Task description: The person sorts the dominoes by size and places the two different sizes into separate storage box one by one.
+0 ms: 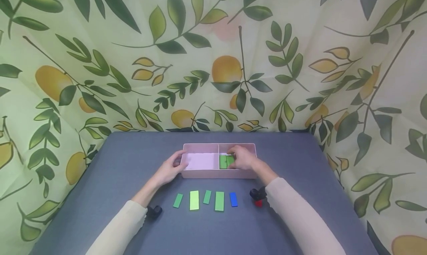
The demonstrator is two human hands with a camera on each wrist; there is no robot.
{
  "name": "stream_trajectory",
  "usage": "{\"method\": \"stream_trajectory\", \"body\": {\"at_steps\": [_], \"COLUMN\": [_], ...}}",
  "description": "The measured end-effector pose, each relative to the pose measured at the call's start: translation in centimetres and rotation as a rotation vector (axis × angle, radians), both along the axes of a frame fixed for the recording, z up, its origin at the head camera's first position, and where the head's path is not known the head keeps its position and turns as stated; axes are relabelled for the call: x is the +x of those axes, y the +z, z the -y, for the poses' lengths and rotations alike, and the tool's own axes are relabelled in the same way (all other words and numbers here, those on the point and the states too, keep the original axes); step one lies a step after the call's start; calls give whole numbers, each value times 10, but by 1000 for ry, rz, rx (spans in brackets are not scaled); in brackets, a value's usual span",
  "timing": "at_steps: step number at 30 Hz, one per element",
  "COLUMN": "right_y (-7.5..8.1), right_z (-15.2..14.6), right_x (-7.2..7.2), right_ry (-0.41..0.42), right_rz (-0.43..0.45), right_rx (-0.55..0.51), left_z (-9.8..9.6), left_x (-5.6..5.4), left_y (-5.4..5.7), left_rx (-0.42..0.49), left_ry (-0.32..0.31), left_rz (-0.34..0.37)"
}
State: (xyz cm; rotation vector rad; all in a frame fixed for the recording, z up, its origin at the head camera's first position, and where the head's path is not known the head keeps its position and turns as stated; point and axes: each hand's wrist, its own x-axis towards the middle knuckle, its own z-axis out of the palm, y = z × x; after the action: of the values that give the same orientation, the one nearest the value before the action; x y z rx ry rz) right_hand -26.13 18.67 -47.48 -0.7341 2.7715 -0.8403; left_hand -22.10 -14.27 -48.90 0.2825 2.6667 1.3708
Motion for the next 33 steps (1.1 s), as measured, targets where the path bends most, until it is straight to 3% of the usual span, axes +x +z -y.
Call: {"method": "stream_trajectory", "body": {"at_steps": [7,17,26,33], "right_y": [13,32,47,50], "right_z": [0,-1,-1,5], "right_x": [8,26,54,78], "right_ry": [-32,-23,-17,-40], "right_rz": [-4,-95,-214,-263], "right_rx": [-64,-128,-176,-121], "left_z": [0,-2,-2,-1], "left_x": [-1,-1,0,1], "left_y": [-1,1,1,1], "left_rx": [6,7,11,7], "left_ry": [-3,-8,-12,-10], "left_rz": [2,-1,0,-5]}}
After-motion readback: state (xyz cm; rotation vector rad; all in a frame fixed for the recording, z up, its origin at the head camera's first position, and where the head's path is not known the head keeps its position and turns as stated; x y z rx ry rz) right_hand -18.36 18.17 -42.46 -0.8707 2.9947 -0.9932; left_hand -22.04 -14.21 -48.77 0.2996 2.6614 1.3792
